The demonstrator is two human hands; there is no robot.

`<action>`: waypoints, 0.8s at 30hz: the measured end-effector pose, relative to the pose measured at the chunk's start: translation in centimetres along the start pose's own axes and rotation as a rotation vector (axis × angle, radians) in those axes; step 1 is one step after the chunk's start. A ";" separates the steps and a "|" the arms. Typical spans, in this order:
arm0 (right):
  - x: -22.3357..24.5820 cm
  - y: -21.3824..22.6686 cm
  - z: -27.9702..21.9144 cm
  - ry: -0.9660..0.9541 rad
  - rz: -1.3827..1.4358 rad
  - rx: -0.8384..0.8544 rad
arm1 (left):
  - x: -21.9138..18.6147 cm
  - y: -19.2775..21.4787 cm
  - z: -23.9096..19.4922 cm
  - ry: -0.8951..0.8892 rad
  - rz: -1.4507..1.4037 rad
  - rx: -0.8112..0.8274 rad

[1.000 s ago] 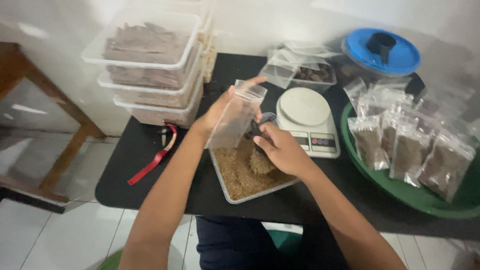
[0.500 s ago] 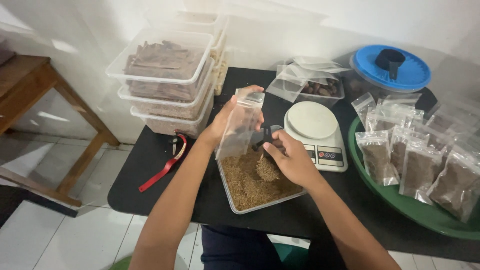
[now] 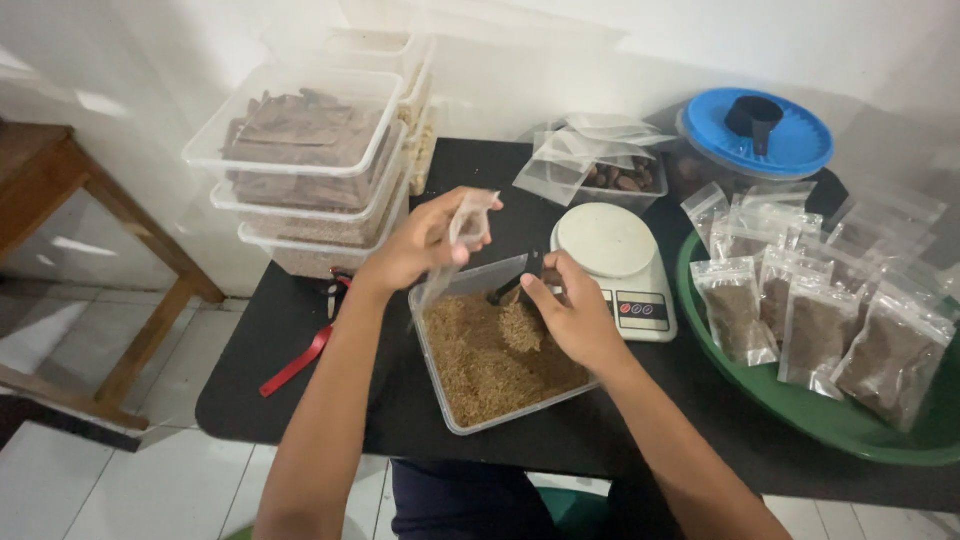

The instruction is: Filling small plastic bags with granular food material, sealing them, and weighing them on a digital scale.

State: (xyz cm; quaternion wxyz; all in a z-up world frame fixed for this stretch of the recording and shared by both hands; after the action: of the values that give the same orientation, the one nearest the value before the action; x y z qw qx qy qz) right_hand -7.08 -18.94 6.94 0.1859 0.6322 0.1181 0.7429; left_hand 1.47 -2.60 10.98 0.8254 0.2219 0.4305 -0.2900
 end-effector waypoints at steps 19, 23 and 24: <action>-1.8 1.8 1.0 0.012 0.186 -0.133 | -7.8 -5.7 -6.0 0.240 1.050 -0.018; -2.9 3.3 2.0 0.070 0.135 -0.232 | -6.7 -6.4 -5.7 0.249 1.146 -0.004; -2.2 3.7 2.2 0.103 0.128 -0.270 | -6.4 -6.5 -5.5 0.263 1.175 0.013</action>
State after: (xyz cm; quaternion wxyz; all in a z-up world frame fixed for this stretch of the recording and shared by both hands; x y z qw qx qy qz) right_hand -5.15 -23.40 6.83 0.2151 0.5686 -0.0139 0.7939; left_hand -9.00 -2.11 12.65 0.7860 0.4619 0.3321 0.2420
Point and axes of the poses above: each hand's wrist, its own z-axis towards the middle knuckle, its own y-axis out of the back of the hand, x = y × z, the point moved 9 cm from there along z, towards the middle knuckle, and after that the axes turned 2 degrees about -x, right-handed, at the moved point
